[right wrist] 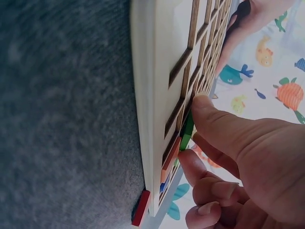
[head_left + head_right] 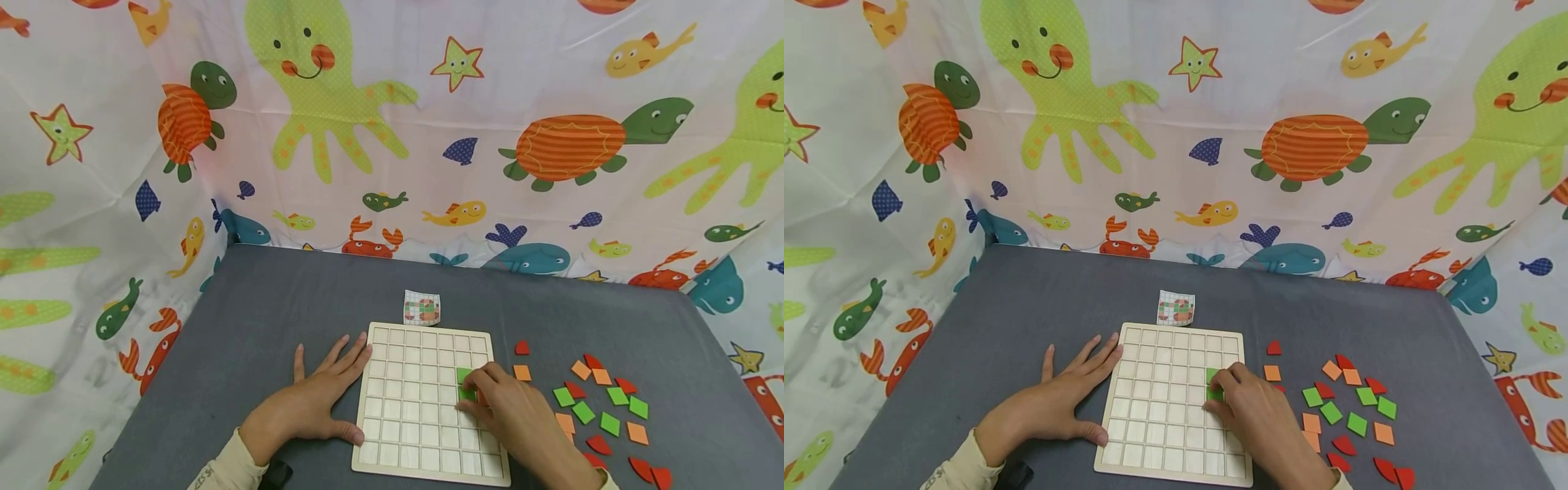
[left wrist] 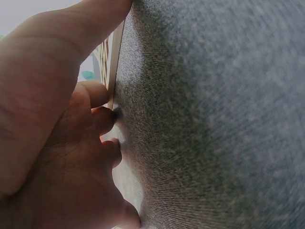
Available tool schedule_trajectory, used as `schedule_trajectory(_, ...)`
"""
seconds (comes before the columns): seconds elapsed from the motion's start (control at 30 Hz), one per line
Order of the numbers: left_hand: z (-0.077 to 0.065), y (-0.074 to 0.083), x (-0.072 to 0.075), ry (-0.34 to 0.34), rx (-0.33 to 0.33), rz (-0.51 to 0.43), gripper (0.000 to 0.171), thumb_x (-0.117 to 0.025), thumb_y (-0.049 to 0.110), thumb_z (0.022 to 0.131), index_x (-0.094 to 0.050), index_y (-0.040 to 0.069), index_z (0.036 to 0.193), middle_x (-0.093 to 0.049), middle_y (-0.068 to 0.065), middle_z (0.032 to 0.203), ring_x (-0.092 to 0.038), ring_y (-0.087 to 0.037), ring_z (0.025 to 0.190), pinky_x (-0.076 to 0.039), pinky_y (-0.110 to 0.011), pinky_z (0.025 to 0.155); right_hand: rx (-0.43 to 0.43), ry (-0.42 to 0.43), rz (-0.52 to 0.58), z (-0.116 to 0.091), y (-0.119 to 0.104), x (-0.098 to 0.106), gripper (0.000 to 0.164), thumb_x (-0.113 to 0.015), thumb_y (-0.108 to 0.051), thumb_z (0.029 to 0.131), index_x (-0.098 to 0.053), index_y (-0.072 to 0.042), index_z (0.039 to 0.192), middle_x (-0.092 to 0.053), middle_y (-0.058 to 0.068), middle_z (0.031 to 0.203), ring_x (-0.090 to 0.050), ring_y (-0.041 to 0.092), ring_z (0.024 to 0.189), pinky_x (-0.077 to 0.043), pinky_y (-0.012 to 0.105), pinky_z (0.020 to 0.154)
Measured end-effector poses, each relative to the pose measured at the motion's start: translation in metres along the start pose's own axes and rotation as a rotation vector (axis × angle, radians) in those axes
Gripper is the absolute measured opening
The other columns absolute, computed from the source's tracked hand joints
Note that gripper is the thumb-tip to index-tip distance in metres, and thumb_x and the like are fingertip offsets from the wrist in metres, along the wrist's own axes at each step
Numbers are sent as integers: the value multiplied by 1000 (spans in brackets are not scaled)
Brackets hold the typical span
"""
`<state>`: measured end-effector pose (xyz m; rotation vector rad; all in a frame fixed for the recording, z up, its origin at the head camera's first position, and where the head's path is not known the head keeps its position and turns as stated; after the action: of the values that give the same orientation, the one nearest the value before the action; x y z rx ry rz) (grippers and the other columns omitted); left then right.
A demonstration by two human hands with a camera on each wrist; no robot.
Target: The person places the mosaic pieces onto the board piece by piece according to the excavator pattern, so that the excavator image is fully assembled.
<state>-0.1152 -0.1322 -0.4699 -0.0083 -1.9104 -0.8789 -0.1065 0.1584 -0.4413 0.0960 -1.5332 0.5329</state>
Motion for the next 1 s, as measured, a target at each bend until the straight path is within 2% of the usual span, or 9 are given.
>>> schedule_trajectory(0.37, 0, 1, 1, 4, -11, -1, 129, -82, 70, 75, -12, 21, 172, 1, -1, 179, 5, -35, 164, 21, -86, 106, -18, -12, -10, 0, 1, 1, 32, -92, -41, 82, -70, -25, 100, -60, -9, 94, -46, -1, 64, -44, 22, 52)
schedule_trajectory(0.6, -1, 0, 0, -2, -1, -2, 129, -82, 69, 75, -12, 22, 172, 1, 0, 179, 6, -35, 164, 20, -86, 106, 24, 61, 19, -5, 11, 12, 29, -91, -37, 84, -71, -24, 99, -61, -11, 93, -47, -2, 64, -43, 21, 52)
schedule_trajectory(0.77, -1, 0, 0, 0, -1, 4, 130, -82, 71, 74, -11, 22, 172, 2, 0, 179, 6, -34, 164, 20, -86, 106, -69, 66, 4, -9, 32, 21, 24, -88, -37, 89, -74, -24, 103, -63, -9, 99, -45, 1, 62, -42, 23, 52)
schedule_trajectory(1.0, 0, -1, 0, -4, 3, 14, 130, -81, 71, 74, -11, 23, 172, 2, 0, 179, 7, -34, 164, 20, -86, 106, -174, 75, -32, -22, 65, 32, 23, -86, -36, 91, -76, -21, 105, -65, -4, 99, -53, 7, 67, -46, 28, 54)
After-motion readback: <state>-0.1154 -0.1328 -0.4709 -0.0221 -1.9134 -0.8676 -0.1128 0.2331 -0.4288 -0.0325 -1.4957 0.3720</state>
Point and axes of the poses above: each hand's wrist, its own z-axis towards the middle knuckle, its own x-axis out of the back of the hand, y = z × x, the point moved 6 cm from there along z, towards the middle knuckle
